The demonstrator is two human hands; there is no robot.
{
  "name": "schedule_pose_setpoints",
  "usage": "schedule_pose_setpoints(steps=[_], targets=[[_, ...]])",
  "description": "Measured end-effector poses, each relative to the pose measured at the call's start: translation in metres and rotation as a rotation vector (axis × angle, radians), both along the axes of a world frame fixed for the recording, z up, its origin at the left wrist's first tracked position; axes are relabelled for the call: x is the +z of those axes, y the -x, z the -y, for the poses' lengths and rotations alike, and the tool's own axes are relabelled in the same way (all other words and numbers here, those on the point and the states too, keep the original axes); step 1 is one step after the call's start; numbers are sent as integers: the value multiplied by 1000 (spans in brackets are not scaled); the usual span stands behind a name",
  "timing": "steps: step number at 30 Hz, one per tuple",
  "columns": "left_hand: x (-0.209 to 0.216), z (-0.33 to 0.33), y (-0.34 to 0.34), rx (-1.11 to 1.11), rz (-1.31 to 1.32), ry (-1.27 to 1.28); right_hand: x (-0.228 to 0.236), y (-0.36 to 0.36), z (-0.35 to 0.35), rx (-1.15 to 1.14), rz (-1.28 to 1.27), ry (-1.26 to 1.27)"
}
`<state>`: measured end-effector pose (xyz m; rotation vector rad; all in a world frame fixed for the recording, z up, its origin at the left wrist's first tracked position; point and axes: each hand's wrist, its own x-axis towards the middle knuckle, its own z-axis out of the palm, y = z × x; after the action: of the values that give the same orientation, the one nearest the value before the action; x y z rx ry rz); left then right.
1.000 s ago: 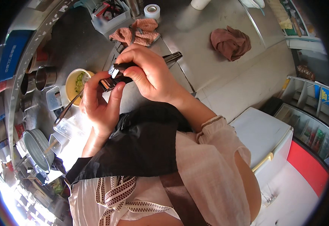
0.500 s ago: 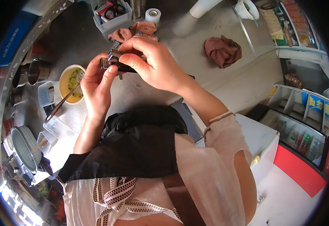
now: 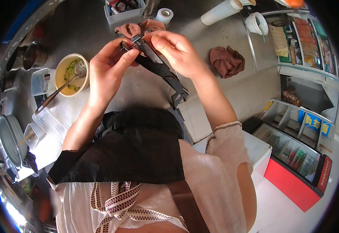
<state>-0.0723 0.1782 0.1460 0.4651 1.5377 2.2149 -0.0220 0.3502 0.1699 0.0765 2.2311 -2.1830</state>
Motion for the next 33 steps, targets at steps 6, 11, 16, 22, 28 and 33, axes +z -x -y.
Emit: schedule_pose_setpoints(steps=[6,11,16,22,28,33], targets=[[4,-5,2,51,-209,159,-4,0,-3,27,-102,-86],[11,-12,0,61,-304,192,-1,3,2,-12,-107,16],[13,-13,3,67,-339,203,1,3,1,-64,-100,56],[12,-14,8,10,-277,127,6,6,3,-103,-175,23],[21,-13,13,-116,-272,119,13,6,-1,-108,-301,-32],[37,-22,20,-144,-462,125,25,2,-7,-203,-440,-116]])
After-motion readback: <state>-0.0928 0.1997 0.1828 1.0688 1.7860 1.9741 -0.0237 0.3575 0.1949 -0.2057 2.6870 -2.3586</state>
